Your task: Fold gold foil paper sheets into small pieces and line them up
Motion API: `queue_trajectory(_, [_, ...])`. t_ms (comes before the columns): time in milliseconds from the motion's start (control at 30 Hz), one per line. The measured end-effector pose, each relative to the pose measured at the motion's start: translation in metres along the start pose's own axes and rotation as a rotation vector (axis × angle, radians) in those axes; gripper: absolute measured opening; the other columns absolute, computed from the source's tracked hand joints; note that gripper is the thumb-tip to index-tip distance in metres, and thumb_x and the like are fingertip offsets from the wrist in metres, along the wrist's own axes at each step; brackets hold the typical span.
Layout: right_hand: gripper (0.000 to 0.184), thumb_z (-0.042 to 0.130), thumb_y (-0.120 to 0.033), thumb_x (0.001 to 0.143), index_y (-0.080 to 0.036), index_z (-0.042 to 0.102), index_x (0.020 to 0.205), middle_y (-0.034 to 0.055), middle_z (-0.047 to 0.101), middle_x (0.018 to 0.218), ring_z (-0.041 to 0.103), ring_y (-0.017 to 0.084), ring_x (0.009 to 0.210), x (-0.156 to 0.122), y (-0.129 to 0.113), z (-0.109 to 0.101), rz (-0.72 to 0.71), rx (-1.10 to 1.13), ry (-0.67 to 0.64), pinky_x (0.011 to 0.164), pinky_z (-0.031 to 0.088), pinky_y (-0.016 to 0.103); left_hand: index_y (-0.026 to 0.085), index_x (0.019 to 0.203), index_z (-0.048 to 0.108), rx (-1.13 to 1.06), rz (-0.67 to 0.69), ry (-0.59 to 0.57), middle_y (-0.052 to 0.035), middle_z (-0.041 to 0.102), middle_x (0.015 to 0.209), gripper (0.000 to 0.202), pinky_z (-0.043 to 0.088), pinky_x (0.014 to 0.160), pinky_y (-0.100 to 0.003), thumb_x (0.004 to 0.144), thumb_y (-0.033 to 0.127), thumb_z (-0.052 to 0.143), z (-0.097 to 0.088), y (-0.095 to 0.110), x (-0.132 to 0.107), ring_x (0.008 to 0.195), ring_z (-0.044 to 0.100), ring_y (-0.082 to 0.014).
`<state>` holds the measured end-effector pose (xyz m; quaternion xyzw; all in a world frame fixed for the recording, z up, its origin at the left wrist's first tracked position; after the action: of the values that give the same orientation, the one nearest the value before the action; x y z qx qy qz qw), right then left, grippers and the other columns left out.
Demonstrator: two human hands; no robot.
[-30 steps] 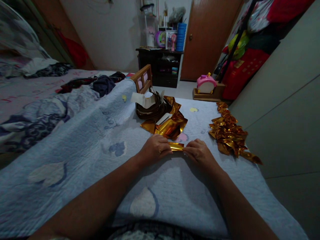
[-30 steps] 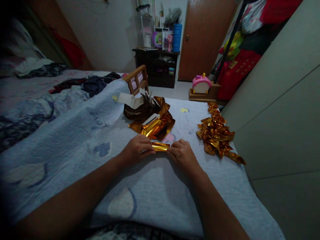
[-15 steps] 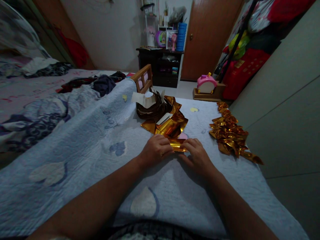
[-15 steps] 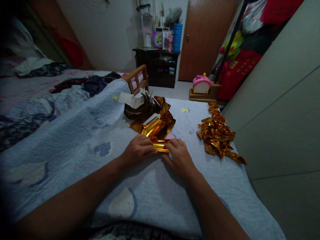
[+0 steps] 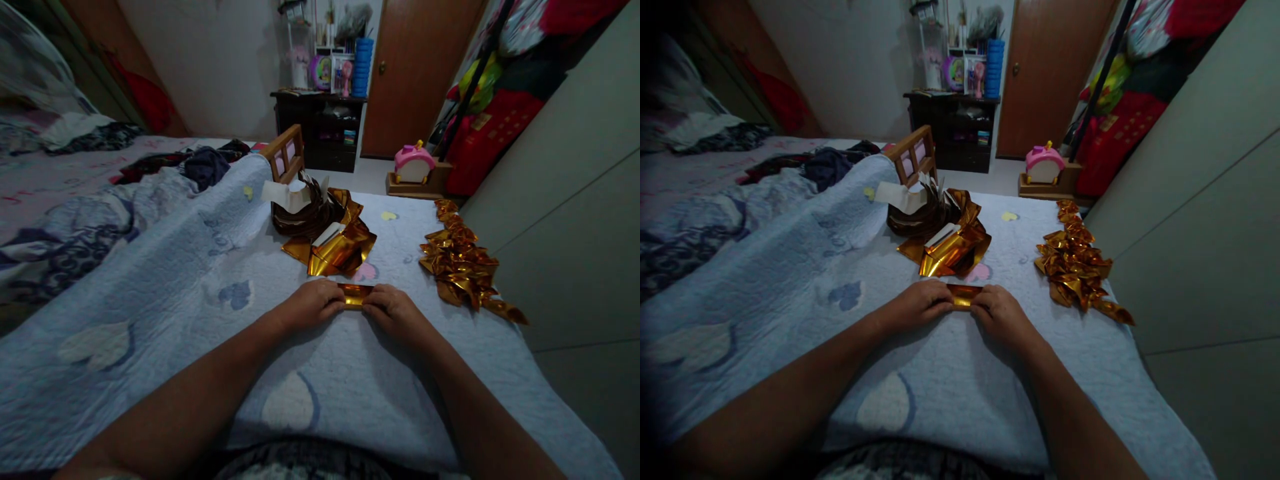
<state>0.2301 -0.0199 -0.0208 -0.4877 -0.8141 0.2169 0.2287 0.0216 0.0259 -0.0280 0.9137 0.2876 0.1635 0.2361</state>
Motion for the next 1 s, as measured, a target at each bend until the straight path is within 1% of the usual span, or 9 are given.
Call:
queue_trajectory(167, [0.014,0.056,-0.016,0.088,-0.02,0.069,0.084,0.0039,0.07,0.083,0.062,0.019,0.077,0.0,0.003,0.001,0.1,0.078,0.023,0.072,0.047,0.03,0.017,0.089,0.071,-0.036,-0.072,-0.005,-0.0044,0.073,0.086,0.015,0.046,0.074,-0.029,0.092,0.019,0.057,-0.004,0.004,0.002,0.08,0.066,-0.0189])
queue_trajectory(300, [0.013,0.055,-0.016,0.086,-0.02,0.065,0.079,0.0025,0.068,0.076,0.06,0.018,0.07,0.001,0.004,0.002,0.173,0.081,0.028,0.066,0.043,0.029,0.017,0.086,0.071,-0.059,-0.146,0.002,-0.0034,0.072,0.082,0.013,0.044,0.07,-0.027,0.09,0.018,0.06,-0.004,0.006,0.003,0.076,0.064,-0.0177])
queue_trajectory(500, [0.016,0.056,-0.014,0.085,-0.021,0.065,0.073,0.0046,0.07,0.075,0.063,0.02,0.07,0.004,0.003,0.002,0.198,0.044,0.027,0.066,0.044,0.03,0.016,0.083,0.071,-0.07,-0.223,0.018,-0.0041,0.071,0.081,0.009,0.043,0.07,-0.029,0.087,0.017,0.063,-0.003,0.007,0.004,0.077,0.063,-0.0185])
queue_trajectory(567, [0.015,0.057,-0.013,0.084,-0.021,0.065,0.073,0.0047,0.07,0.075,0.063,0.02,0.07,0.004,0.002,0.002,0.205,0.029,0.036,0.065,0.044,0.03,0.015,0.08,0.069,-0.068,-0.231,0.021,-0.0038,0.069,0.078,0.008,0.042,0.069,-0.029,0.085,0.017,0.064,-0.004,0.008,0.003,0.075,0.061,-0.0182])
queue_trajectory(700, [0.014,0.059,-0.015,0.085,-0.021,0.064,0.074,0.0058,0.07,0.076,0.062,0.02,0.069,0.004,0.002,0.003,0.234,-0.043,0.018,0.064,0.041,0.03,0.016,0.073,0.067,-0.062,-0.222,0.025,-0.0025,0.065,0.074,0.012,0.041,0.067,-0.028,0.085,0.018,0.064,-0.005,0.011,0.004,0.071,0.059,-0.0173])
queue_trajectory(833, [0.014,0.06,-0.019,0.088,-0.019,0.065,0.076,0.0076,0.07,0.08,0.061,0.021,0.075,0.005,0.0,0.004,0.281,-0.147,-0.003,0.067,0.039,0.031,0.016,0.077,0.069,-0.049,-0.239,0.029,-0.003,0.067,0.077,0.011,0.041,0.069,-0.029,0.087,0.017,0.062,-0.004,0.013,0.004,0.074,0.06,-0.0178])
queue_trajectory(1000, [0.013,0.061,-0.022,0.09,-0.018,0.068,0.08,0.0077,0.072,0.085,0.062,0.021,0.08,0.006,-0.001,0.004,0.346,-0.211,-0.057,0.071,0.037,0.03,0.014,0.086,0.071,-0.023,-0.295,-0.01,-0.0058,0.07,0.085,0.015,0.044,0.075,-0.029,0.091,0.019,0.058,-0.003,0.013,0.006,0.082,0.063,-0.0197])
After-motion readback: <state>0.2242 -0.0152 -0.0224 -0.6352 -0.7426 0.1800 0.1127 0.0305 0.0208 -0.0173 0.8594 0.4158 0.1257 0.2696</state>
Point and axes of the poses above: each hand's wrist, its own x-axis towards the middle knuckle, its own z-axis out of the palm, y = z × x, the point moved 2 cm from there along x, towards the middle knuckle
